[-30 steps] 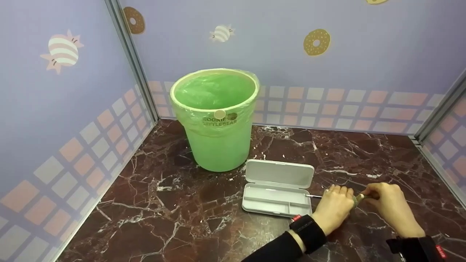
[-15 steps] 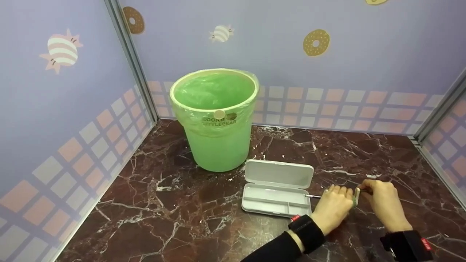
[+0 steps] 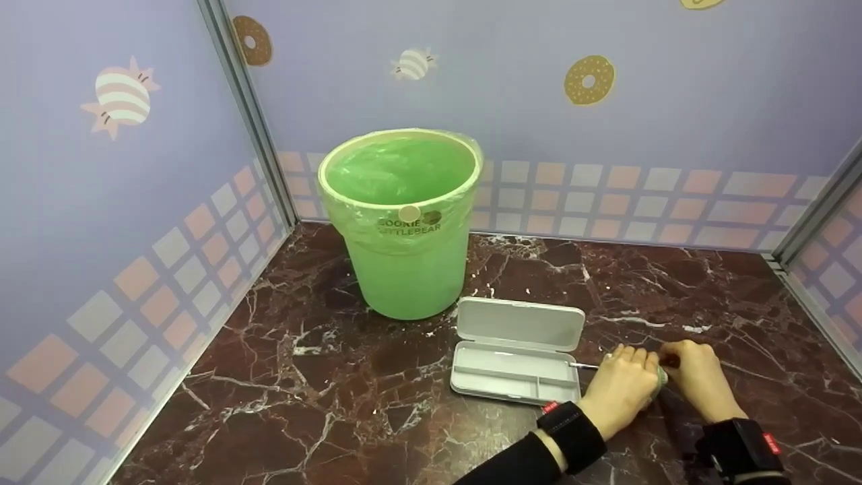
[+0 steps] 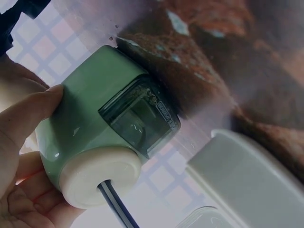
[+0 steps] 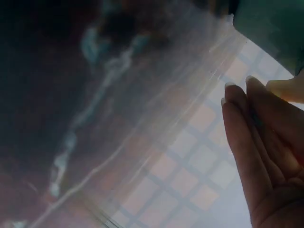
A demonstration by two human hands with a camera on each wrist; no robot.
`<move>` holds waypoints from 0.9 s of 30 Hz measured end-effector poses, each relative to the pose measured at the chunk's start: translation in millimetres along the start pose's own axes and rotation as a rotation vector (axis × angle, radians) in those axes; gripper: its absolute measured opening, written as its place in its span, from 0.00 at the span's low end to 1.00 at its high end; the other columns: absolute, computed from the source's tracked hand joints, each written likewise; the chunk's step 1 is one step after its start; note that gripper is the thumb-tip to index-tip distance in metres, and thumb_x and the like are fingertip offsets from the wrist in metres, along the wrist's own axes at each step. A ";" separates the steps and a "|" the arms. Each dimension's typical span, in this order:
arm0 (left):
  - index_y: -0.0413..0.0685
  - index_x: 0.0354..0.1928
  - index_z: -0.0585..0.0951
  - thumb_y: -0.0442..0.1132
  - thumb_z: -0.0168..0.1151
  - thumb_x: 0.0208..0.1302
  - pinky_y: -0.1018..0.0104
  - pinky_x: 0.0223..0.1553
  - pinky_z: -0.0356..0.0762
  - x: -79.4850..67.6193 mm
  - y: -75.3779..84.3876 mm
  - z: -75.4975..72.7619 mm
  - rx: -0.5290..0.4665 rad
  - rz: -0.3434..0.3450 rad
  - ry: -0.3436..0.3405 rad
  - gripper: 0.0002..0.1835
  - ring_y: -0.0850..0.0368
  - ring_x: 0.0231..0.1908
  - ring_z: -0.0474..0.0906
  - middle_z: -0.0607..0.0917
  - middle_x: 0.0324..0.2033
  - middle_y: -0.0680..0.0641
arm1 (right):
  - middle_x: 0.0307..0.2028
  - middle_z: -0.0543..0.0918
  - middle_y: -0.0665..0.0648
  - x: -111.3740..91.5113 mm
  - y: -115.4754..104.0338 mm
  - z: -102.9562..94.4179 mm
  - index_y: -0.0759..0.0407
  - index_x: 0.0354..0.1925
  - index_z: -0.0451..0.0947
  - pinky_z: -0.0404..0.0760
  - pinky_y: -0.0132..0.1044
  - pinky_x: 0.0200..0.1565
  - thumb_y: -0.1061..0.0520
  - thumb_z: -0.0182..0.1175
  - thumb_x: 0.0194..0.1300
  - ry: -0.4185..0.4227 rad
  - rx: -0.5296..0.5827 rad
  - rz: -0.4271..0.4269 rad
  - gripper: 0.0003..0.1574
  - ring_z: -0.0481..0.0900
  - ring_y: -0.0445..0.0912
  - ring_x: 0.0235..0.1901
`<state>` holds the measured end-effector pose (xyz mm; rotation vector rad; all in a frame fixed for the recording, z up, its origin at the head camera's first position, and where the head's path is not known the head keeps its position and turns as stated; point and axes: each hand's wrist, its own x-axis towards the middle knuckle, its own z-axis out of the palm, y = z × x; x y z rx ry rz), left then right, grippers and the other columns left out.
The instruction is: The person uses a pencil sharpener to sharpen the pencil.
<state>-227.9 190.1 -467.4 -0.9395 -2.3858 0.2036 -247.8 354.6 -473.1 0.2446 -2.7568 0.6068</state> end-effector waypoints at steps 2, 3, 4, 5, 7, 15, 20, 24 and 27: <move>0.57 0.58 0.79 0.55 0.67 0.58 0.74 0.59 0.74 0.0 0.2 -0.1 -0.011 -0.003 -0.004 0.26 0.66 0.48 0.80 0.83 0.45 0.61 | 0.24 0.85 0.64 -0.2 2.4 0.6 0.67 0.22 0.82 0.79 0.46 0.27 0.75 0.68 0.45 -0.035 -0.001 0.011 0.07 0.83 0.59 0.25; 0.57 0.58 0.79 0.55 0.67 0.58 0.74 0.60 0.74 0.1 0.2 -0.1 -0.015 -0.005 -0.006 0.26 0.66 0.48 0.80 0.83 0.46 0.60 | 0.24 0.85 0.64 -0.3 3.3 0.8 0.67 0.23 0.82 0.78 0.44 0.26 0.75 0.67 0.46 -0.059 0.001 0.015 0.07 0.83 0.57 0.25; 0.57 0.58 0.79 0.55 0.67 0.58 0.74 0.60 0.74 0.2 0.2 -0.1 -0.017 -0.007 -0.009 0.27 0.66 0.49 0.80 0.83 0.46 0.60 | 0.23 0.85 0.63 -0.3 4.1 1.0 0.67 0.23 0.83 0.76 0.42 0.26 0.75 0.66 0.46 -0.081 0.004 0.017 0.07 0.82 0.55 0.24; 0.57 0.58 0.79 0.55 0.67 0.58 0.74 0.60 0.74 0.3 0.2 -0.2 -0.020 -0.010 -0.013 0.26 0.66 0.49 0.80 0.83 0.47 0.60 | 0.23 0.85 0.62 -0.4 4.8 1.0 0.67 0.23 0.83 0.75 0.41 0.26 0.75 0.66 0.46 -0.102 0.004 0.017 0.07 0.81 0.53 0.24; 0.57 0.59 0.79 0.54 0.66 0.59 0.74 0.60 0.74 0.3 0.2 -0.4 -0.025 -0.014 -0.026 0.26 0.66 0.50 0.80 0.83 0.47 0.60 | 0.22 0.84 0.59 -1.0 5.8 0.8 0.65 0.23 0.83 0.73 0.39 0.25 0.74 0.65 0.43 -0.135 0.001 0.011 0.08 0.78 0.50 0.23; 0.57 0.58 0.79 0.55 0.68 0.57 0.73 0.59 0.75 0.3 1.4 -2.1 -0.016 -0.017 -0.032 0.27 0.66 0.48 0.80 0.84 0.46 0.60 | 0.16 0.79 0.48 -8.7 7.1 -5.8 0.56 0.18 0.79 0.69 0.33 0.24 0.66 0.70 0.37 -0.282 0.047 -0.014 0.09 0.69 0.40 0.19; 0.58 0.55 0.80 0.54 0.65 0.59 0.74 0.58 0.76 0.4 3.2 -2.2 -0.002 -0.021 -0.015 0.23 0.67 0.46 0.80 0.83 0.43 0.61 | 0.17 0.84 0.50 -17.7 6.2 -16.1 0.59 0.20 0.82 0.75 0.29 0.21 0.63 0.73 0.47 -0.411 0.156 0.011 0.08 0.76 0.39 0.17; 0.59 0.53 0.80 0.53 0.64 0.61 0.74 0.57 0.76 0.9 2.9 -2.0 0.013 -0.023 -0.009 0.20 0.68 0.45 0.80 0.83 0.42 0.61 | 0.19 0.85 0.54 -23.3 3.8 -26.9 0.63 0.22 0.82 0.80 0.29 0.22 0.63 0.74 0.49 -0.499 0.247 0.025 0.09 0.81 0.41 0.18; 0.59 0.52 0.80 0.55 0.65 0.60 0.74 0.57 0.76 1.4 2.2 -1.6 0.035 -0.025 -0.018 0.20 0.68 0.45 0.80 0.83 0.42 0.62 | 0.21 0.86 0.55 -25.4 0.3 -34.3 0.64 0.23 0.82 0.81 0.30 0.23 0.63 0.73 0.50 -0.526 0.273 0.021 0.08 0.83 0.42 0.19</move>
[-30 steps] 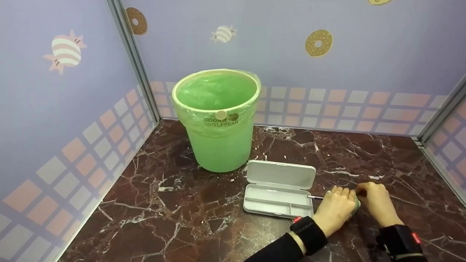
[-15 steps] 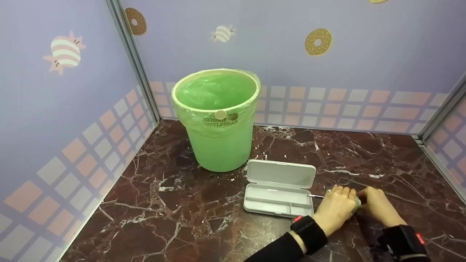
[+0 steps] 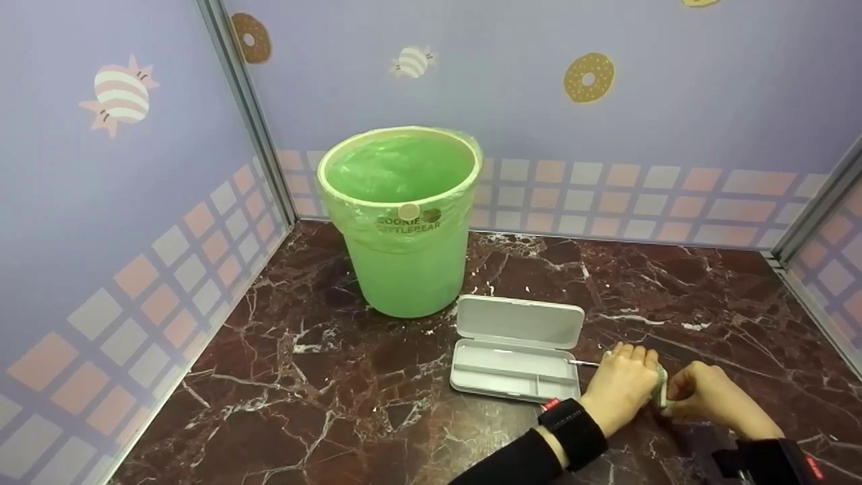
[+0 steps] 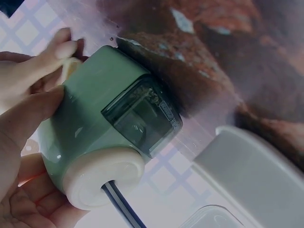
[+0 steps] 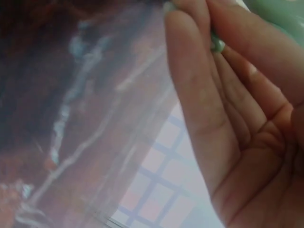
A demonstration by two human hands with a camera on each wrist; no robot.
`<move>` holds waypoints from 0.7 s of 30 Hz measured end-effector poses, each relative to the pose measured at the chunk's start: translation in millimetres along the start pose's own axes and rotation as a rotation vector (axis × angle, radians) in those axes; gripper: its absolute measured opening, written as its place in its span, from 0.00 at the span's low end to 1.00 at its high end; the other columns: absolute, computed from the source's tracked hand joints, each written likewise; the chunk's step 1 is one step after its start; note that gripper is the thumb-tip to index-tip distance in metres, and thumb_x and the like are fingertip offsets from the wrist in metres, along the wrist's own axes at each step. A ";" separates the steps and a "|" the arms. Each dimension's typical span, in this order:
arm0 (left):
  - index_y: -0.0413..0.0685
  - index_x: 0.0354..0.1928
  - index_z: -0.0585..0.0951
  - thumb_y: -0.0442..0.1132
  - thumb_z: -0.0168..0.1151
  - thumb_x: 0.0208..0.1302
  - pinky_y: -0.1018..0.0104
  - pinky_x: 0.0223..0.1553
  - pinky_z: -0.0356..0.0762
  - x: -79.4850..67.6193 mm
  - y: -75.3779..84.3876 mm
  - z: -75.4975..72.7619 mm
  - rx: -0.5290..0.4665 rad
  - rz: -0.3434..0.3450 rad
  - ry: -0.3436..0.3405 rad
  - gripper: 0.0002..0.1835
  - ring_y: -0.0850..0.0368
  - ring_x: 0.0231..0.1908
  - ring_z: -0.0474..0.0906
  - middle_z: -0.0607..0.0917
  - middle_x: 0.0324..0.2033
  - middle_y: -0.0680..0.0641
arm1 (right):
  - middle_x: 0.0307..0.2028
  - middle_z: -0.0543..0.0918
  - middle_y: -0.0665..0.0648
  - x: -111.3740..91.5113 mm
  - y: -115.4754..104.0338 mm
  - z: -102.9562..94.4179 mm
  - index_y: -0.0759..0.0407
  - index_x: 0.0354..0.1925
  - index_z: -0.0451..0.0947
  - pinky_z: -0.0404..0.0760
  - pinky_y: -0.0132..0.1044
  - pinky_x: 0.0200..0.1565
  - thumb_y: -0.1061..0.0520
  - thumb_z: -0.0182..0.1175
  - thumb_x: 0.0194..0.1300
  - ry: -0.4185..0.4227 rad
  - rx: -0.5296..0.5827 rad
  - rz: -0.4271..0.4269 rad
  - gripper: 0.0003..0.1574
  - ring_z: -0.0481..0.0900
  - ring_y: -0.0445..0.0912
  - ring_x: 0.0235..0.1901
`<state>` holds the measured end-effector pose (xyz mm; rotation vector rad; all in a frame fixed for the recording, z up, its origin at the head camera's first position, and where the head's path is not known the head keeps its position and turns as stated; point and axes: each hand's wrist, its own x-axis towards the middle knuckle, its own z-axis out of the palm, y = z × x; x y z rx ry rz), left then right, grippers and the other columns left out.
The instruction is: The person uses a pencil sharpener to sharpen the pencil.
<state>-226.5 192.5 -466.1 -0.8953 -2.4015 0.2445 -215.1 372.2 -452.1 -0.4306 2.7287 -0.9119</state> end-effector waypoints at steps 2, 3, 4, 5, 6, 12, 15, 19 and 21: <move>0.60 0.51 0.79 0.57 0.65 0.60 0.75 0.57 0.76 0.2 -0.3 0.0 0.011 0.000 -0.003 0.20 0.68 0.45 0.80 0.83 0.41 0.62 | 0.21 0.86 0.55 -2.8 -3.6 -2.7 0.63 0.24 0.82 0.81 0.30 0.23 0.63 0.74 0.50 -0.004 -0.005 -0.003 0.08 0.83 0.41 0.19; 0.60 0.50 0.79 0.57 0.65 0.60 0.75 0.57 0.76 0.5 -0.1 0.0 0.015 -0.001 -0.001 0.19 0.68 0.44 0.80 0.83 0.40 0.62 | 0.22 0.86 0.55 -4.3 -5.7 -4.4 0.63 0.24 0.83 0.81 0.30 0.23 0.63 0.73 0.50 -0.006 -0.008 -0.004 0.07 0.83 0.41 0.19; 0.60 0.50 0.79 0.57 0.65 0.60 0.75 0.57 0.76 0.7 -0.1 0.0 0.017 -0.001 0.001 0.19 0.68 0.44 0.80 0.83 0.40 0.62 | 0.21 0.86 0.54 -5.6 -7.6 -6.0 0.62 0.24 0.83 0.80 0.30 0.22 0.62 0.74 0.49 0.002 -0.027 -0.015 0.07 0.81 0.39 0.18; 0.60 0.50 0.79 0.57 0.65 0.59 0.75 0.57 0.76 0.9 0.0 0.1 0.016 -0.002 0.006 0.19 0.68 0.43 0.80 0.83 0.40 0.62 | 0.20 0.86 0.53 -6.8 -9.5 -7.1 0.61 0.23 0.83 0.79 0.30 0.22 0.62 0.73 0.49 0.010 -0.043 -0.022 0.07 0.80 0.38 0.18; 0.60 0.50 0.79 0.56 0.65 0.59 0.75 0.57 0.76 1.0 0.0 0.0 0.015 -0.003 0.008 0.19 0.68 0.43 0.80 0.83 0.40 0.62 | 0.20 0.85 0.51 -7.9 -11.6 -8.3 0.60 0.22 0.83 0.78 0.29 0.21 0.62 0.73 0.48 0.020 -0.062 -0.033 0.07 0.78 0.36 0.17; 0.60 0.52 0.80 0.57 0.66 0.58 0.74 0.57 0.76 0.9 0.3 0.2 0.008 0.007 0.001 0.21 0.68 0.43 0.80 0.83 0.40 0.62 | 0.19 0.85 0.50 -11.4 -24.4 -14.3 0.58 0.20 0.83 0.76 0.28 0.22 0.62 0.74 0.47 0.120 -0.168 -0.025 0.07 0.75 0.33 0.17; 0.59 0.54 0.79 0.58 0.67 0.57 0.73 0.59 0.75 0.4 -0.3 0.3 -0.007 0.014 -0.018 0.24 0.67 0.44 0.80 0.83 0.41 0.61 | 0.20 0.86 0.52 -11.5 -30.1 -15.8 0.58 0.21 0.83 0.77 0.29 0.24 0.63 0.75 0.46 0.178 -0.198 0.006 0.08 0.79 0.35 0.19; 0.58 0.56 0.79 0.58 0.68 0.56 0.72 0.60 0.75 -0.5 -0.9 0.3 -0.025 0.016 -0.033 0.27 0.67 0.46 0.80 0.83 0.43 0.60 | 0.20 0.86 0.51 -10.9 -36.0 -15.8 0.56 0.20 0.83 0.76 0.29 0.25 0.65 0.75 0.44 0.258 -0.233 0.019 0.08 0.79 0.36 0.20; 0.58 0.56 0.79 0.58 0.68 0.57 0.72 0.59 0.75 -0.8 -0.7 0.3 -0.026 0.020 -0.028 0.26 0.66 0.46 0.80 0.83 0.43 0.60 | 0.20 0.86 0.52 -11.0 -37.6 -15.8 0.57 0.21 0.83 0.75 0.30 0.25 0.67 0.73 0.45 0.292 -0.240 0.029 0.08 0.79 0.38 0.20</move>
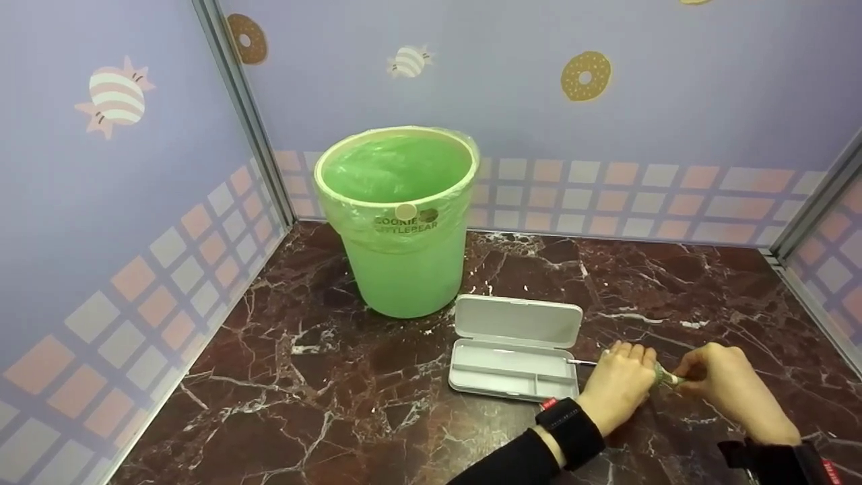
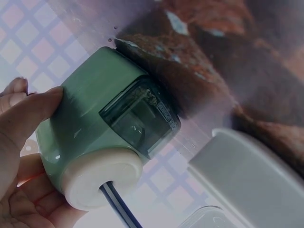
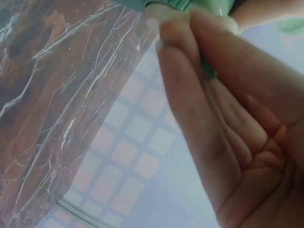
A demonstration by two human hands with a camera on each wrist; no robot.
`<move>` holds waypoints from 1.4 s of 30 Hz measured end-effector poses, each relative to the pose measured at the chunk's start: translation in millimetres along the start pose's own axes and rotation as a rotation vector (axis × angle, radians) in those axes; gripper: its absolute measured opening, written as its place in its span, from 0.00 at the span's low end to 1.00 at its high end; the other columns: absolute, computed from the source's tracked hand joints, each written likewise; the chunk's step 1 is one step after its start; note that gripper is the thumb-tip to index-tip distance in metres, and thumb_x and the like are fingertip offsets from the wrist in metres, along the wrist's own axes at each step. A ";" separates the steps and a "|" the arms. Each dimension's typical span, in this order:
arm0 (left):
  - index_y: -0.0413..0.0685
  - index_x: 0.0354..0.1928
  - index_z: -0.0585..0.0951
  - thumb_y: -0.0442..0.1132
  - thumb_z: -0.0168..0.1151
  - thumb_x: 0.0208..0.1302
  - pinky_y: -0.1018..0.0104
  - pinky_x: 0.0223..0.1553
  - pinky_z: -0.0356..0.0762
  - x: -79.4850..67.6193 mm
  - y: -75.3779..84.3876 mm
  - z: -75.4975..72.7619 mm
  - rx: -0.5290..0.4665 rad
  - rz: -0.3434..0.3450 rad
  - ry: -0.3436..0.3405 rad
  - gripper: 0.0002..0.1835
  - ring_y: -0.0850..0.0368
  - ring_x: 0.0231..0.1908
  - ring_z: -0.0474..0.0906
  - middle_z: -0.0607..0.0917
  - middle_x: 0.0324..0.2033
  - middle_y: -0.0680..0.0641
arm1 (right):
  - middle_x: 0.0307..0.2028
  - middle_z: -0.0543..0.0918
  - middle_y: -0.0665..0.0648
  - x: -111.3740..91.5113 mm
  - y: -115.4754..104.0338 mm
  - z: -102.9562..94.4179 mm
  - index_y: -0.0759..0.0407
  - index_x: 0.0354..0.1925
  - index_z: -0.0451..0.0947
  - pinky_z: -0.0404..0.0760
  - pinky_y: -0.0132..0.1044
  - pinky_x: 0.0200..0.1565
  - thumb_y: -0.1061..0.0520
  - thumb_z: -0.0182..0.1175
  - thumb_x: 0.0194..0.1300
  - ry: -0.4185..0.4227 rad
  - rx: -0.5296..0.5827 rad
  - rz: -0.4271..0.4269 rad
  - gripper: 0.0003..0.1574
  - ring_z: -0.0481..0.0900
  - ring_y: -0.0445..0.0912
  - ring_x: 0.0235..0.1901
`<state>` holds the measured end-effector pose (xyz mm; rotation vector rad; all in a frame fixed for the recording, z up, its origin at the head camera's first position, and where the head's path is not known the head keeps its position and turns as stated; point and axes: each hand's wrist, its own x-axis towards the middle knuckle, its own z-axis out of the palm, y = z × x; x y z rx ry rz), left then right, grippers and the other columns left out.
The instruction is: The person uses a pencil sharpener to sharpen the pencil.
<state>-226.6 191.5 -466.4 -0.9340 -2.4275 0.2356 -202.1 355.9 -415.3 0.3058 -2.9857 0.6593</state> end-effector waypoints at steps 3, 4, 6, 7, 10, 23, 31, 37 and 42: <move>0.58 0.56 0.80 0.56 0.67 0.58 0.72 0.59 0.75 -0.3 -0.3 -0.2 0.000 0.003 0.006 0.25 0.67 0.46 0.81 0.83 0.43 0.60 | 0.21 0.86 0.54 0.8 -1.3 0.0 0.59 0.22 0.83 0.75 0.30 0.24 0.68 0.73 0.45 0.023 -0.008 0.007 0.08 0.80 0.41 0.21; 0.58 0.56 0.79 0.56 0.67 0.58 0.73 0.59 0.75 -0.2 -0.4 -0.2 -0.002 0.004 0.006 0.25 0.67 0.46 0.81 0.83 0.44 0.61 | 0.21 0.86 0.55 1.0 -1.4 0.4 0.60 0.22 0.83 0.75 0.30 0.24 0.69 0.73 0.44 0.032 -0.011 0.004 0.08 0.80 0.41 0.21; 0.58 0.56 0.80 0.54 0.67 0.59 0.73 0.59 0.75 -0.2 -0.7 0.1 -0.007 0.002 0.006 0.24 0.67 0.46 0.81 0.84 0.44 0.61 | 0.21 0.86 0.55 1.4 -2.2 1.3 0.60 0.21 0.83 0.75 0.29 0.24 0.69 0.73 0.45 0.045 -0.012 -0.001 0.08 0.80 0.42 0.20; 0.58 0.57 0.80 0.54 0.67 0.59 0.73 0.60 0.75 -0.2 -1.1 0.1 -0.008 0.002 0.007 0.24 0.67 0.46 0.81 0.84 0.44 0.61 | 0.21 0.86 0.56 1.7 -2.9 2.1 0.60 0.22 0.83 0.75 0.29 0.24 0.68 0.74 0.45 0.064 -0.015 -0.007 0.08 0.80 0.42 0.20; 0.58 0.57 0.80 0.54 0.67 0.59 0.73 0.60 0.75 0.2 -1.7 0.8 -0.008 0.005 0.013 0.24 0.67 0.46 0.81 0.84 0.44 0.61 | 0.22 0.86 0.59 3.4 -4.7 5.2 0.61 0.22 0.83 0.79 0.35 0.24 0.69 0.75 0.43 0.144 -0.032 -0.024 0.09 0.81 0.46 0.20; 0.58 0.59 0.80 0.53 0.65 0.60 0.72 0.60 0.75 0.2 -1.8 0.4 -0.008 0.014 0.014 0.24 0.66 0.47 0.81 0.84 0.45 0.60 | 0.23 0.84 0.66 25.7 3.9 26.6 0.67 0.22 0.80 0.78 0.57 0.28 0.74 0.71 0.44 0.372 -0.088 -0.059 0.09 0.82 0.63 0.24; 0.56 0.61 0.79 0.54 0.66 0.59 0.72 0.60 0.75 -0.1 -1.2 0.7 -0.012 0.015 0.020 0.28 0.66 0.47 0.80 0.83 0.45 0.60 | 0.24 0.85 0.67 36.1 16.3 38.7 0.67 0.22 0.81 0.78 0.61 0.30 0.75 0.69 0.45 0.352 -0.082 -0.047 0.08 0.82 0.66 0.26; 0.56 0.60 0.79 0.56 0.66 0.58 0.73 0.59 0.75 -0.1 -0.6 2.5 -0.002 0.016 0.037 0.28 0.66 0.47 0.80 0.82 0.44 0.60 | 0.24 0.85 0.67 39.2 22.8 45.3 0.66 0.22 0.82 0.78 0.61 0.30 0.75 0.65 0.46 0.311 -0.072 -0.036 0.08 0.82 0.66 0.26; 0.57 0.59 0.79 0.58 0.68 0.56 0.73 0.60 0.74 -0.6 -1.1 2.0 0.005 0.017 0.022 0.29 0.66 0.49 0.80 0.82 0.45 0.60 | 0.22 0.84 0.64 38.9 26.5 50.2 0.64 0.20 0.81 0.78 0.56 0.27 0.74 0.65 0.45 0.252 -0.056 -0.030 0.08 0.82 0.62 0.24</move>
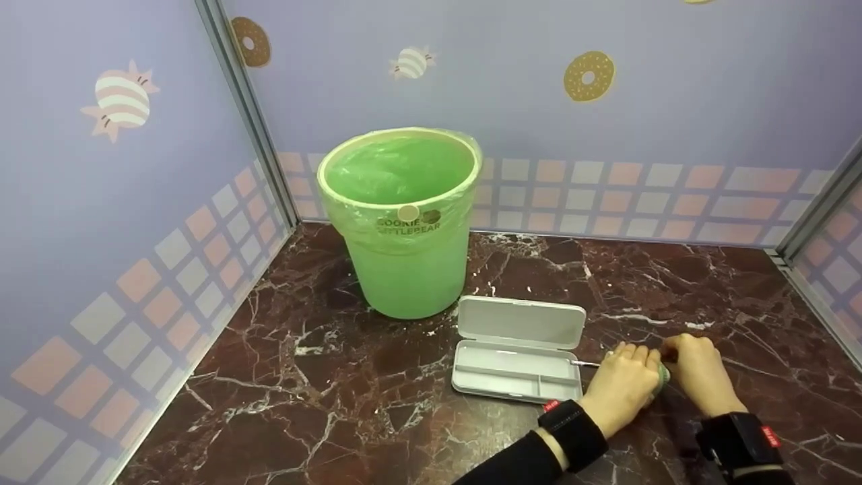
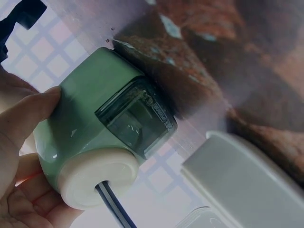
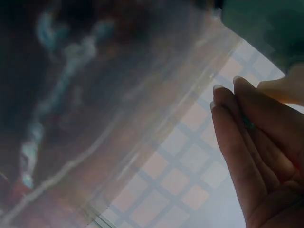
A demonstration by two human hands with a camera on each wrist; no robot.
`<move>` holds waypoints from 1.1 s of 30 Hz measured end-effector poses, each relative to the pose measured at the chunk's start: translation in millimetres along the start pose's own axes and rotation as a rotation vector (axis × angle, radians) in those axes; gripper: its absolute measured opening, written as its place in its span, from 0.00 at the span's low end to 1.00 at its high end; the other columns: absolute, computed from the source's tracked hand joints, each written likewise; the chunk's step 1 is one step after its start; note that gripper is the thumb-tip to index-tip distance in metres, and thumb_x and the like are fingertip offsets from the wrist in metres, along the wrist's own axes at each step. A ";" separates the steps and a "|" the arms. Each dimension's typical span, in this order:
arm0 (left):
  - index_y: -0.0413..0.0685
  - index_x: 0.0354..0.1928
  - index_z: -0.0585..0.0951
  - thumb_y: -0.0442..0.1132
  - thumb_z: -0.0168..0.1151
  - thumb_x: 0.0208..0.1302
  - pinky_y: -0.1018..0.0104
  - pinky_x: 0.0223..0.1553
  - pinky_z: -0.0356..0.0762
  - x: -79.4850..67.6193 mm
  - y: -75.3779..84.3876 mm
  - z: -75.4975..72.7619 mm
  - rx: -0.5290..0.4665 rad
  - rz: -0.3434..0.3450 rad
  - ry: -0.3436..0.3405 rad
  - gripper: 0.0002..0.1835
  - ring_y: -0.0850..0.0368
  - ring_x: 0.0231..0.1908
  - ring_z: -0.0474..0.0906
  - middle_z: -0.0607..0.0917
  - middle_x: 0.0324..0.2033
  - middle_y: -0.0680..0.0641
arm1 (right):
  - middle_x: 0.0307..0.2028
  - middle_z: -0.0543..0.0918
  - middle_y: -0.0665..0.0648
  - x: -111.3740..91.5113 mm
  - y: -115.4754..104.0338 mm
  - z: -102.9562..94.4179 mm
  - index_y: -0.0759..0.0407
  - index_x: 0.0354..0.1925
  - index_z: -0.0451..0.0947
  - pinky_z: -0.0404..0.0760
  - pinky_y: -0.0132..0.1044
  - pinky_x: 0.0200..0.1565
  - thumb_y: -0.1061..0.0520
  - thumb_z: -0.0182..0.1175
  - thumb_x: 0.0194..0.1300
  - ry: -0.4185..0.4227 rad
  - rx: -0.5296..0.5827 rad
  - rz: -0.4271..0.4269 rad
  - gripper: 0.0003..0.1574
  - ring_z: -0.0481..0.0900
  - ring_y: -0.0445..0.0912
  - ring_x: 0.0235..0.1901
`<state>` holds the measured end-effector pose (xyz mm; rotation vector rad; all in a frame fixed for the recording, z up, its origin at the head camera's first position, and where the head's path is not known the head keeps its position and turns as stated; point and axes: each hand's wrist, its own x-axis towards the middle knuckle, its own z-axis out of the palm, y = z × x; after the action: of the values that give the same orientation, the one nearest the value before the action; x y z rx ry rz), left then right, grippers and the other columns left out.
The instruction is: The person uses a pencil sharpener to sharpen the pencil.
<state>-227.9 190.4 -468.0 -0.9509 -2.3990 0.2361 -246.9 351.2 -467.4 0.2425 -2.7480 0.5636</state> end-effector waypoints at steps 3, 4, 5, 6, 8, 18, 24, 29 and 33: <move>0.57 0.59 0.79 0.58 0.67 0.56 0.73 0.60 0.74 -0.4 -0.6 -0.8 0.000 0.000 0.000 0.29 0.66 0.48 0.80 0.82 0.46 0.60 | 0.21 0.84 0.63 -0.8 1.5 1.4 0.64 0.19 0.80 0.78 0.55 0.27 0.74 0.66 0.45 -0.021 0.000 0.004 0.09 0.82 0.61 0.24; 0.57 0.59 0.79 0.58 0.67 0.56 0.73 0.60 0.74 -0.4 -0.6 -1.1 -0.002 0.001 0.002 0.29 0.66 0.48 0.80 0.83 0.46 0.60 | 0.21 0.84 0.63 -0.6 2.2 1.4 0.63 0.19 0.79 0.78 0.54 0.27 0.74 0.67 0.45 -0.027 -0.002 0.004 0.09 0.81 0.61 0.24; 0.57 0.59 0.79 0.58 0.67 0.56 0.73 0.60 0.74 -0.4 -0.5 -1.1 -0.004 0.001 0.004 0.28 0.66 0.48 0.80 0.83 0.46 0.60 | 0.21 0.84 0.63 -0.4 3.1 1.3 0.64 0.19 0.80 0.78 0.54 0.27 0.74 0.67 0.45 -0.034 -0.004 0.004 0.09 0.81 0.61 0.24; 0.57 0.58 0.79 0.57 0.67 0.56 0.73 0.60 0.74 -0.5 -0.3 -1.1 -0.004 0.003 0.005 0.28 0.67 0.48 0.80 0.83 0.46 0.60 | 0.21 0.84 0.63 -0.2 4.0 1.3 0.64 0.19 0.80 0.78 0.53 0.27 0.74 0.67 0.44 -0.043 -0.007 0.003 0.09 0.81 0.60 0.24; 0.57 0.58 0.79 0.57 0.66 0.57 0.73 0.60 0.75 -0.6 0.5 -0.4 -0.006 0.004 0.006 0.28 0.67 0.48 0.80 0.83 0.45 0.60 | 0.21 0.83 0.62 0.0 5.7 1.3 0.64 0.20 0.80 0.77 0.51 0.26 0.75 0.66 0.45 -0.073 -0.010 0.008 0.09 0.81 0.58 0.23; 0.57 0.58 0.78 0.59 0.66 0.57 0.73 0.60 0.74 -0.1 -0.8 0.3 -0.010 -0.007 -0.016 0.29 0.66 0.49 0.80 0.83 0.46 0.60 | 0.19 0.84 0.52 -11.6 10.0 2.6 0.59 0.20 0.82 0.74 0.36 0.25 0.68 0.69 0.44 -0.231 0.053 0.027 0.07 0.76 0.44 0.21; 0.57 0.58 0.79 0.55 0.64 0.60 0.73 0.60 0.75 0.5 0.2 0.5 -0.007 -0.012 -0.014 0.25 0.66 0.49 0.80 0.83 0.46 0.60 | 0.21 0.86 0.54 -25.2 8.0 -8.2 0.62 0.23 0.84 0.76 0.30 0.24 0.63 0.74 0.46 -0.356 0.154 0.090 0.06 0.79 0.42 0.20; 0.58 0.57 0.79 0.56 0.66 0.59 0.74 0.59 0.75 0.1 0.0 -0.3 -0.003 -0.018 -0.009 0.25 0.67 0.49 0.80 0.83 0.45 0.61 | 0.22 0.86 0.54 -31.9 5.3 -16.2 0.62 0.23 0.82 0.77 0.29 0.24 0.64 0.74 0.48 -0.407 0.189 0.084 0.08 0.80 0.40 0.20; 0.58 0.57 0.78 0.57 0.66 0.58 0.74 0.59 0.75 -0.2 0.0 -0.9 0.002 -0.016 -0.015 0.26 0.67 0.48 0.80 0.83 0.44 0.61 | 0.23 0.87 0.55 -34.4 2.7 -22.8 0.62 0.25 0.81 0.79 0.30 0.25 0.64 0.74 0.48 -0.431 0.179 0.074 0.08 0.82 0.42 0.22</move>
<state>-227.3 190.3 -467.3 -0.9314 -2.4186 0.2400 -209.0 366.4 -460.5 0.3405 -3.1315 0.8679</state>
